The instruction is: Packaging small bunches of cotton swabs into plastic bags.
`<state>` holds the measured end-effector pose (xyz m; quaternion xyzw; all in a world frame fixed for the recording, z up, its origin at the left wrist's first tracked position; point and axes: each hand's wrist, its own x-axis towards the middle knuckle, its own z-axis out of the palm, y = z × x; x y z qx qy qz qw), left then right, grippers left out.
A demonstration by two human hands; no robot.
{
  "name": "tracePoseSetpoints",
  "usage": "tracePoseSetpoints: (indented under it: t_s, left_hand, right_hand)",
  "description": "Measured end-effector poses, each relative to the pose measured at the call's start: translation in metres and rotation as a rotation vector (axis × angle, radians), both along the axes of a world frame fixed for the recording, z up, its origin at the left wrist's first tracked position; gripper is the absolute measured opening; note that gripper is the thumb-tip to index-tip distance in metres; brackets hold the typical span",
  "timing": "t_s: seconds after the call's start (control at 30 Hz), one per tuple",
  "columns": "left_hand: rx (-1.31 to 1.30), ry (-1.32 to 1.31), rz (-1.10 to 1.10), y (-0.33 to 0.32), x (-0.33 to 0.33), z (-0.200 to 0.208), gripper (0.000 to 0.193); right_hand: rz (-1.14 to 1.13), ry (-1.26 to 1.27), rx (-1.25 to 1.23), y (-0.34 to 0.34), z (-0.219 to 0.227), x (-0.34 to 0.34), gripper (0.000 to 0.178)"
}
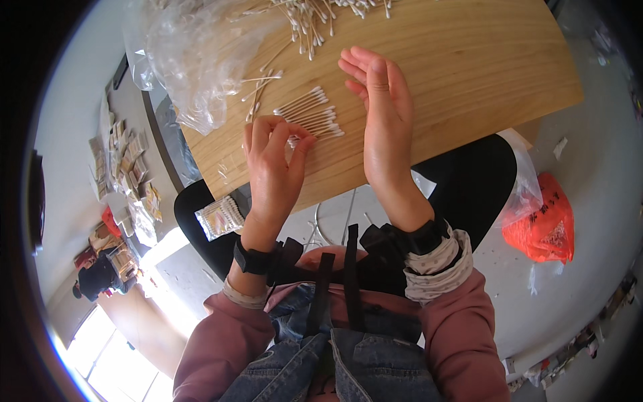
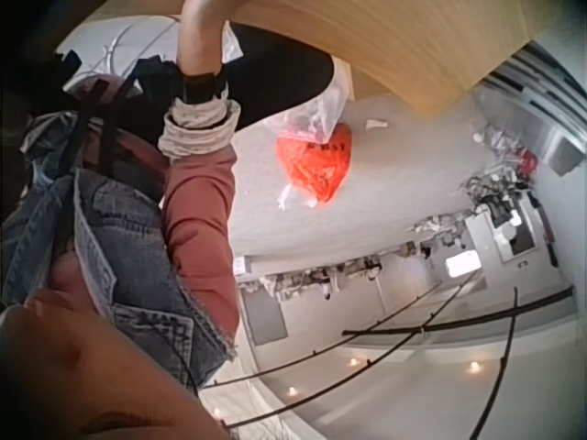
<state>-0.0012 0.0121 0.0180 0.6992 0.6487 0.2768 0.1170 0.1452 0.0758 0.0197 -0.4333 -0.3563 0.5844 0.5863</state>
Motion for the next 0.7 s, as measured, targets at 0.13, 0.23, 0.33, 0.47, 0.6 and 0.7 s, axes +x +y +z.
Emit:
tracePoseSetpoints:
  t_s: [0.13,0.23,0.33,0.47,0.6,0.7]
  left_hand:
    - [0.069,0.082,-0.010,0.000,0.000,-0.002,0.014]
    - [0.055,0.133,-0.059,-0.007,0.001,0.007,0.014]
    - [0.033,0.134,-0.117,-0.014,0.001,0.005,0.016]
    - [0.042,0.021,-0.007,-0.007,0.000,0.000,0.017]
    - [0.028,-0.173,0.134,0.000,-0.003,0.002,0.017]
    - [0.028,-0.298,0.258,0.000,-0.013,0.006,0.014]
  right_hand:
    - [0.001,0.003,-0.010,0.000,-0.001,-0.001,0.049]
    - [-0.006,0.011,-0.012,0.000,-0.001,0.001,0.048]
    - [-0.001,0.017,-0.013,0.001,0.001,0.001,0.048]
    - [0.002,0.002,-0.021,0.000,0.000,-0.001,0.049]
    - [-0.002,0.003,-0.031,0.001,-0.001,0.001,0.050]
    - [0.036,-0.002,-0.026,0.001,0.001,0.005,0.048]
